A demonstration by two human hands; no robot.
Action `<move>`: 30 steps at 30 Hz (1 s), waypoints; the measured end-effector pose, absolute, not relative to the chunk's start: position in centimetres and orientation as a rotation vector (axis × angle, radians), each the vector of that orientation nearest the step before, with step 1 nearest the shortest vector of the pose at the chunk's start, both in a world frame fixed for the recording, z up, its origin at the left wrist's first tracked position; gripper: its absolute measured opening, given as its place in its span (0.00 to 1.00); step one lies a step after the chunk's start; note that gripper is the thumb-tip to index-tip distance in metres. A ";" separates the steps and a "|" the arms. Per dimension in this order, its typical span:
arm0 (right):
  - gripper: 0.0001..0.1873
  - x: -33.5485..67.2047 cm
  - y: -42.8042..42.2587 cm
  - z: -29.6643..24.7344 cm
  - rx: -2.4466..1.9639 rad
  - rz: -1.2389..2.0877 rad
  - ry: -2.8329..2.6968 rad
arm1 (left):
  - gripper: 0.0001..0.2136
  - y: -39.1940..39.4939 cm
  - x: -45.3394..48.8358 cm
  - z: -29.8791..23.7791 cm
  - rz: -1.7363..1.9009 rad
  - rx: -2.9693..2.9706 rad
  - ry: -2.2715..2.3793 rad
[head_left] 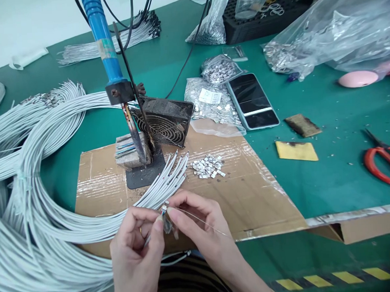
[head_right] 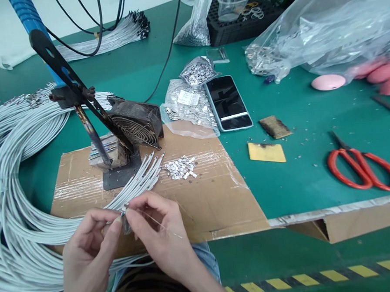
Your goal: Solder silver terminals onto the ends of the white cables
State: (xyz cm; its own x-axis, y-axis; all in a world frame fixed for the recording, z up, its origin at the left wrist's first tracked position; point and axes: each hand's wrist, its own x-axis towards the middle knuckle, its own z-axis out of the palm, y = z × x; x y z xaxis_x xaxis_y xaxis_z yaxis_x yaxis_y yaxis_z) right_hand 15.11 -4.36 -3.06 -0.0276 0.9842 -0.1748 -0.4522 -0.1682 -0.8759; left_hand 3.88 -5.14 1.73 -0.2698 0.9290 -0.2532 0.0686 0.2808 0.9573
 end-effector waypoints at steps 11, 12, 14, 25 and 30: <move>0.37 28.0 -5.6 -3.3 -1.830 0.574 -0.829 | 0.22 -5.2 0.9 -0.8 0.957 0.776 1.583; 0.33 30.8 -5.8 -3.0 -1.909 0.439 -0.803 | 0.23 -5.1 0.9 -0.9 0.928 0.764 1.582; 0.25 36.0 -6.1 -1.9 -2.075 0.213 -0.740 | 0.24 -5.1 0.9 -0.8 0.889 0.765 1.579; 0.07 41.8 -5.4 -0.9 -2.278 0.637 -0.715 | 0.06 -5.2 2.3 1.2 1.000 0.967 1.585; 0.24 30.5 -9.5 -2.2 -1.566 1.438 -0.928 | 0.03 -5.4 2.9 1.6 1.028 0.952 1.620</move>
State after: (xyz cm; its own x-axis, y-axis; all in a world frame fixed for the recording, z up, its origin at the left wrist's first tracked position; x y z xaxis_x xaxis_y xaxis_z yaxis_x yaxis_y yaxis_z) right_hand 30.45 -9.45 -2.15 0.0853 0.9080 -0.4102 -0.0005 -0.4116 -0.9113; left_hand 2.90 -5.40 1.56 -0.2360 0.9217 -0.3080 0.1141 0.3410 0.9331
